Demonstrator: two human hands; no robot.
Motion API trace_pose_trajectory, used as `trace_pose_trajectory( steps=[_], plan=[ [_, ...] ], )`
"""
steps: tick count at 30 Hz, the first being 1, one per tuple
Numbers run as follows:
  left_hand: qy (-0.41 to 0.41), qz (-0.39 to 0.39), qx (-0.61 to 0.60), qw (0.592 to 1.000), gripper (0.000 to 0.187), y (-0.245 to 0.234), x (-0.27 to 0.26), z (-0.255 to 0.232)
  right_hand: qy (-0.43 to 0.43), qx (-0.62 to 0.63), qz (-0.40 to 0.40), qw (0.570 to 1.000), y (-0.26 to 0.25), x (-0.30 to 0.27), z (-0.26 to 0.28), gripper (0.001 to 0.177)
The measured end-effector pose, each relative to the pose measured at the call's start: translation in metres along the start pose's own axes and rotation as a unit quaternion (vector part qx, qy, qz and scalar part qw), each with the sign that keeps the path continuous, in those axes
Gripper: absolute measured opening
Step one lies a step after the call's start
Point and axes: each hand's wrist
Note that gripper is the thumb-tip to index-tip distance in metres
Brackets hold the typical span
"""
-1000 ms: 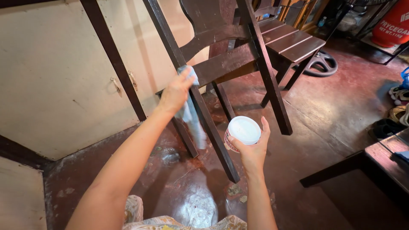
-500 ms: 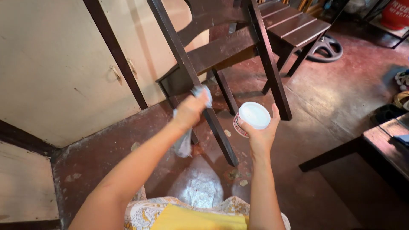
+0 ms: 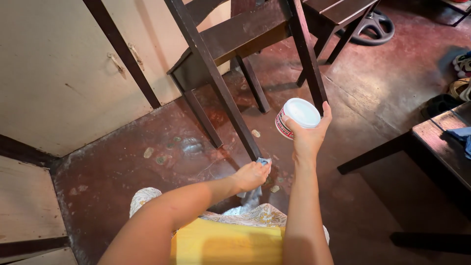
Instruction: The person wipes a dark wooden chair with a blue cloth while holding a white tub of cleaning paste. They repeatedly rub the legs and seat of the chair, occasionally dipping the cloth into the tub to apply more paste.
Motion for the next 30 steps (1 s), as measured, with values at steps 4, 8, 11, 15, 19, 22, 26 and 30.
trace_pose_trajectory(
  steps=[4, 8, 11, 15, 19, 22, 26, 30],
  plan=[
    [0.041, -0.078, -0.051, 0.995, 0.041, 0.0, -0.004, 0.02, -0.002, 0.006, 0.005, 1.0, 0.001, -0.001, 0.001, 0.112],
    [-0.134, 0.053, -0.149, 0.978, 0.022, -0.052, -0.004, 0.075, 0.003, 0.008, 0.01, 1.0, 0.002, -0.004, 0.003, 0.111],
    [-0.048, -0.148, -0.018, 0.988, 0.021, -0.121, -0.008, 0.138, 0.002, -0.001, 0.009, 1.0, 0.001, -0.002, 0.007, 0.111],
    [-0.164, -0.301, 0.058, 0.938, 0.03, -0.186, -0.013, 0.205, 0.007, -0.009, 0.005, 1.0, 0.007, -0.005, 0.009, 0.112],
    [-0.141, -0.225, 0.109, 0.958, 0.038, -0.206, -0.016, 0.216, 0.013, -0.004, 0.013, 1.0, 0.016, -0.01, 0.013, 0.113],
    [-0.101, -0.168, 0.079, 0.977, 0.034, -0.217, -0.014, 0.238, 0.035, 0.0, 0.022, 0.999, 0.022, -0.014, 0.014, 0.113],
    [-0.2, -0.268, 0.043, 0.942, 0.037, -0.226, -0.013, 0.275, 0.042, 0.005, 0.029, 0.999, 0.03, -0.018, 0.013, 0.112],
    [-0.204, -0.21, 0.108, 0.95, 0.031, -0.232, -0.012, 0.282, 0.021, -0.014, 0.039, 0.999, 0.041, -0.022, 0.014, 0.113]
  ],
)
Point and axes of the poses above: each hand's wrist, its own x-axis towards the middle knuckle, its own y-axis out of the palm, z = x × y, and after that the axes turned 5 degrees about -z, right-handed
